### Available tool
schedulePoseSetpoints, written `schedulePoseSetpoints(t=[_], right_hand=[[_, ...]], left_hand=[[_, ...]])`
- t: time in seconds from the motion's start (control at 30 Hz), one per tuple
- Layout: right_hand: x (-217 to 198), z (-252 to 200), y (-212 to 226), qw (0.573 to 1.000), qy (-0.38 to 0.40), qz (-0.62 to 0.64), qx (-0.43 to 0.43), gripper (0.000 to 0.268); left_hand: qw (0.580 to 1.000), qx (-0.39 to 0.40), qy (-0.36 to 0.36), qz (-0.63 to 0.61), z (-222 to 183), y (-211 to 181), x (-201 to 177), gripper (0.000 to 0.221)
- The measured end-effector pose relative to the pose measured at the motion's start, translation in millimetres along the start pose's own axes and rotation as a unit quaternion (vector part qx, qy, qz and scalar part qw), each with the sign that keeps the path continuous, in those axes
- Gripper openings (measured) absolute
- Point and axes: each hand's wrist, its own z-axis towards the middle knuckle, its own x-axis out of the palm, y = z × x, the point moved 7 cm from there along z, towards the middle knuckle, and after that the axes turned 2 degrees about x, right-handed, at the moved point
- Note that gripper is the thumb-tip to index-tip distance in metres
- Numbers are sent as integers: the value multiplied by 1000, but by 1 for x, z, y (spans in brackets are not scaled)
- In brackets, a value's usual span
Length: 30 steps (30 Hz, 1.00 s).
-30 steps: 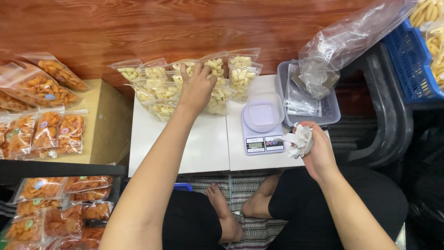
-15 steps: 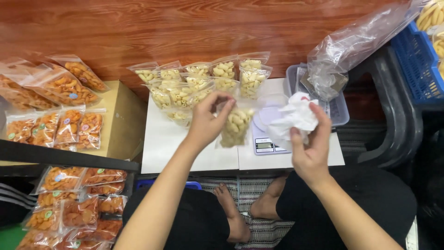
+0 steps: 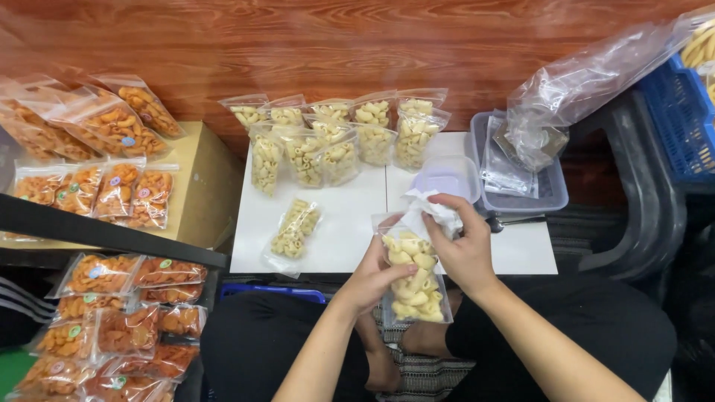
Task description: The person is organizing and cleaning snack bags by wiping them with a cloth, occasionally weighing them on a digital scale, and placing them into a blue plastic basket.
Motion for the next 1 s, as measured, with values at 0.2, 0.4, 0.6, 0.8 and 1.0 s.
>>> schedulePoseSetpoints(t=[0.2,0.4,0.6,0.8,1.0], right_hand=[[33,-2,-28,953,226,-8,204,63],[32,7,-22,946,267,-53,175,17],[46,-1,-14,948,299,-52,99,11],[41,7,-22,951,306,-49,10,13],[50,6,-24,942,303,-136,-44,25]], left_hand=[[975,-87,32,200,-17,-31,19,121],[948,-90,-6,305,-16,-59,7,139],[938,-101,35,329,-20,-42,12,139],[926,-92,52,362,-9,-62,4,141],[932,-84,42,349,-10,-64,6,140]])
